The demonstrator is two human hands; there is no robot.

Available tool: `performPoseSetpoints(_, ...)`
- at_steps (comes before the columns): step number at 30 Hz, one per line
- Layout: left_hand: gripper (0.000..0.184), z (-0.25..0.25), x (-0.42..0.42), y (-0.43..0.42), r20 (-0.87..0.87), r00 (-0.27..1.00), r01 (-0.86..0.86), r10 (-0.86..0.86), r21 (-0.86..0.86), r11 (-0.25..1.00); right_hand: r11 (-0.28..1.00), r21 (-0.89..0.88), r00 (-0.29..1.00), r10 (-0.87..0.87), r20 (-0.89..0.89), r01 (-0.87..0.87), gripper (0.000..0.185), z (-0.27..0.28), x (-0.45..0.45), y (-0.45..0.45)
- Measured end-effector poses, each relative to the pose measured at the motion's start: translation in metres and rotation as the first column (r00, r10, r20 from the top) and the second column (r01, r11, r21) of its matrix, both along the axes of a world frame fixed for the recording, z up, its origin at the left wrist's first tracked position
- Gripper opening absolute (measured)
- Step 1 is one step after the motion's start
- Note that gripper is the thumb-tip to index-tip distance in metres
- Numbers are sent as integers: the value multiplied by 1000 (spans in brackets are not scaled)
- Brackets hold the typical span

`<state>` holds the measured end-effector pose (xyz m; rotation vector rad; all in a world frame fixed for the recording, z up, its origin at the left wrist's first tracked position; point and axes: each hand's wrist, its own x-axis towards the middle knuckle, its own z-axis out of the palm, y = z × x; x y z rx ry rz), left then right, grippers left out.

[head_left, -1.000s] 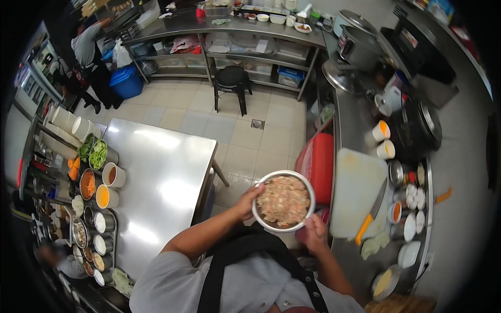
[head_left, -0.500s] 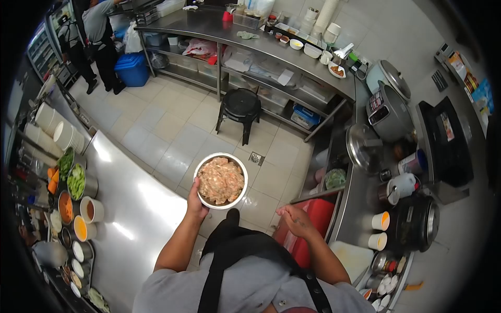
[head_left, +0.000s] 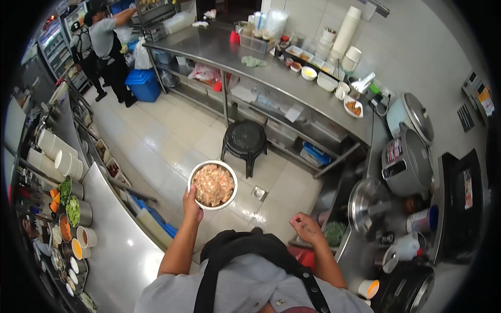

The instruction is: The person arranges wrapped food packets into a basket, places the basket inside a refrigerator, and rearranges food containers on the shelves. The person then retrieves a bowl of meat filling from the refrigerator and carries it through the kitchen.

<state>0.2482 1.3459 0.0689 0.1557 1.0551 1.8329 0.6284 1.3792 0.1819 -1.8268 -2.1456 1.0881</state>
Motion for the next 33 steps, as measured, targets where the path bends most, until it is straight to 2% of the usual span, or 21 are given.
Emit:
performPoseSetpoints(3,37,-4,0,18,-34,995,-91,89,-48,995,985,149,994,92,-66,-82,23,-8,-2,67)
performPoseSetpoints(6,36,-21,-20,30,-40,986,-163,161,-37,986,955,195,971,236,-40,-224,21,-11,-31,133)
performPoseSetpoints(7,36,-25,-23,34,-58,978,-204,201,-53,978,957,96,962,268,60,-273,19,-1,-43,156)
performPoseSetpoints(10,37,-26,-36,46,-53,961,-276,272,-85,957,966,151,950,239,-203,-211,24,-21,-63,216)
performPoseSetpoints(13,36,-53,-77,69,-105,945,-319,308,-102,942,943,222,939,291,-183,-249,32,-24,-103,275)
performPoseSetpoints(16,37,-49,-95,109,-95,930,-363,355,-85,928,943,206,951,287,-113,-260,33,-10,-119,335)
performPoseSetpoints(21,39,-16,-131,187,-64,944,-329,324,-73,942,952,286,966,172,-193,-112,31,18,-142,438)
performPoseSetpoints(25,39,-11,-145,234,-55,945,-323,321,-31,946,937,349,991,64,-118,-19,23,51,-146,520)
performPoseSetpoints(27,39,-3,-146,251,-48,938,-344,342,-36,938,931,364,964,81,-252,17,23,31,-134,605)
performPoseSetpoints(30,38,-1,-145,262,-67,917,-395,392,-29,918,938,320,833,70,-548,131,25,91,-176,648)
performPoseSetpoints(32,38,-1,-143,265,-58,900,-435,433,-29,900,950,263,760,44,-649,169,27,111,-196,693)
performPoseSetpoints(33,36,1,-139,269,-87,884,-465,460,-45,884,933,300,737,59,-673,199,27,117,-204,721)
